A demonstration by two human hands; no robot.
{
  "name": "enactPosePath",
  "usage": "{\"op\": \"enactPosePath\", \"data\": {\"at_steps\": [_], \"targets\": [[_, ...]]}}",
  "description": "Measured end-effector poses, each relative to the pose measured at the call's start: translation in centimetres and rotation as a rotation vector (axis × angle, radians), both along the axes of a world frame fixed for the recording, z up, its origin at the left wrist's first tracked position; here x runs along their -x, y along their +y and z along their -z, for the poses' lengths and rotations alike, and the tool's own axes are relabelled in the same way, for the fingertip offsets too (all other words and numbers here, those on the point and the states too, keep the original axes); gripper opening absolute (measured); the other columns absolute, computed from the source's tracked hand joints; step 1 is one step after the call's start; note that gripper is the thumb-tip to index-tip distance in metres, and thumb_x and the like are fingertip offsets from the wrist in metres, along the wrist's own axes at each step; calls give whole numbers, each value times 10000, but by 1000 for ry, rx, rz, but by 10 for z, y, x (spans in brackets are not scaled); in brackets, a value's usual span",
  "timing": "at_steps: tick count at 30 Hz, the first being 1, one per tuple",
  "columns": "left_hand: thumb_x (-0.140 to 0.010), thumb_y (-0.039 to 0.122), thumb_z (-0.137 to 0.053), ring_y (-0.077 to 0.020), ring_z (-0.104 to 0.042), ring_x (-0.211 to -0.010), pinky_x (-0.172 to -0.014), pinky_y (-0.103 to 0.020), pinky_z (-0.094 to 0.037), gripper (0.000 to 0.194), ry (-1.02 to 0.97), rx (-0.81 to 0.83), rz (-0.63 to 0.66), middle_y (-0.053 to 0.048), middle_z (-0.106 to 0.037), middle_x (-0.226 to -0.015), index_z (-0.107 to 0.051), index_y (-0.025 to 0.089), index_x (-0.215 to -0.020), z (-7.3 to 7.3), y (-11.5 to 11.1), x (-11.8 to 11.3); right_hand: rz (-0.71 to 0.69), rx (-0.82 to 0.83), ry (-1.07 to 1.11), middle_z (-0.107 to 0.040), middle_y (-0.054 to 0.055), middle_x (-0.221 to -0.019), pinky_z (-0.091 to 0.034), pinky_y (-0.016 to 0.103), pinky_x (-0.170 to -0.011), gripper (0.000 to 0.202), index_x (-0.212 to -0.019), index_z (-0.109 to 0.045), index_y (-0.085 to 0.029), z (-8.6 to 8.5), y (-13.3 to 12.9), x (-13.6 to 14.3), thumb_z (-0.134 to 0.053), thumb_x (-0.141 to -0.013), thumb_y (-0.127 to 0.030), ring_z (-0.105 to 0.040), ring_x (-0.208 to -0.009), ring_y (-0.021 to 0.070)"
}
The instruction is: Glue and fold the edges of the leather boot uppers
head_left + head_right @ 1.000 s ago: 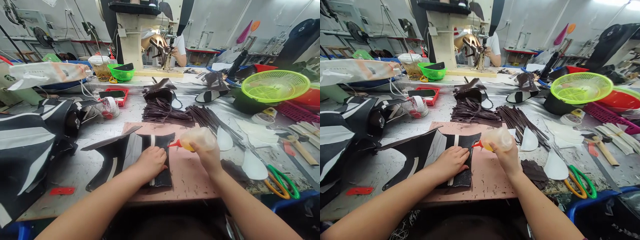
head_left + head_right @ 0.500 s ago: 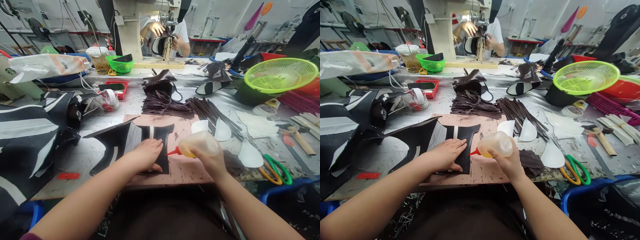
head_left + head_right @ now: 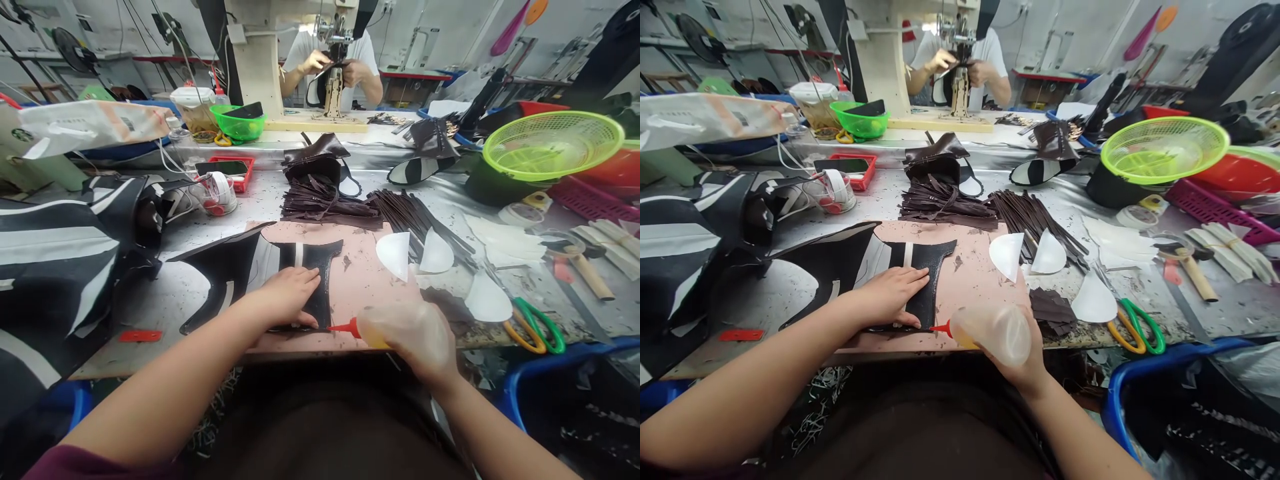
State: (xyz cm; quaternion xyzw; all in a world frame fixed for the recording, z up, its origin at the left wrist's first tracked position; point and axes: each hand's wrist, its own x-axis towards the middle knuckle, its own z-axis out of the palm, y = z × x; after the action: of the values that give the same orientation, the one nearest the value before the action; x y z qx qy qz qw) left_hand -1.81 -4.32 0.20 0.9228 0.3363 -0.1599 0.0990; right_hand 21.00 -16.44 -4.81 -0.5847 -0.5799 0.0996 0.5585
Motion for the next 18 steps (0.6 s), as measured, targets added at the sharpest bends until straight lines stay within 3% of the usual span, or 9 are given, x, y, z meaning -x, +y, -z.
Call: {"op": "enactPosePath", "data": {"at_steps": [4,7,10,13,15,18], "targets": [[-678,566,-627,-287,-276,-1298,-1054,-362,-242,872,-13,20,-41,-131,-248,-1438,-317,108,-1353,-1,-1,2,-26,-85,29,-587,11,-707,-492,354,-530,343,-830,-556,-245,5,-13,-1,-706,-596,-446,-548,-589,203],[-689,543,-630,-274,-281,-1300,-1059,-366,-250,846,-37,29,-67,-130,-260,-1433,-325,111,-1348,0,-3,3,-25,44,147,-614,27,-736,-507,369,-570,404,-840,-576,-238,7,-22,-7,-727,-550,-475,-572,-635,221],[-706,513,-628,-266,-295,-1297,-1056,-374,-276,786,-73,31,-72,-132,-285,-1422,-360,115,-1329,2,-6,6,35,127,416,-625,35,-747,-512,377,-595,425,-816,-582,-227,0,-24,-19,-737,-519,-487,-587,-665,223],[-768,436,-586,-249,-349,-1270,-1042,-371,-316,608,-110,-9,-52,-113,-352,-1393,-440,139,-1278,3,-9,11,87,45,768,-627,6,-815,-519,351,-581,384,-793,-579,-257,-26,-17,-39,-719,-515,-483,-602,-747,214],[-843,317,-492,-224,-393,-1244,-1031,-364,-340,400,-141,-79,-28,-84,-422,-1354,-517,167,-1213,3,-11,16,129,-14,928,-620,-13,-965,-529,358,-629,307,-829,-597,-293,-49,-14,-57,-642,-588,-477,-583,-946,230],[-849,108,-350,-206,-385,-1251,-1028,-383,-348,381,-166,-236,37,-53,-476,-1313,-576,192,-1144,-2,-12,23,199,-117,886,-555,-64,-1180,-509,414,-795,214,-859,-620,-357,-79,-12,-100,-526,-672,-398,-425,-1209,248]]}}
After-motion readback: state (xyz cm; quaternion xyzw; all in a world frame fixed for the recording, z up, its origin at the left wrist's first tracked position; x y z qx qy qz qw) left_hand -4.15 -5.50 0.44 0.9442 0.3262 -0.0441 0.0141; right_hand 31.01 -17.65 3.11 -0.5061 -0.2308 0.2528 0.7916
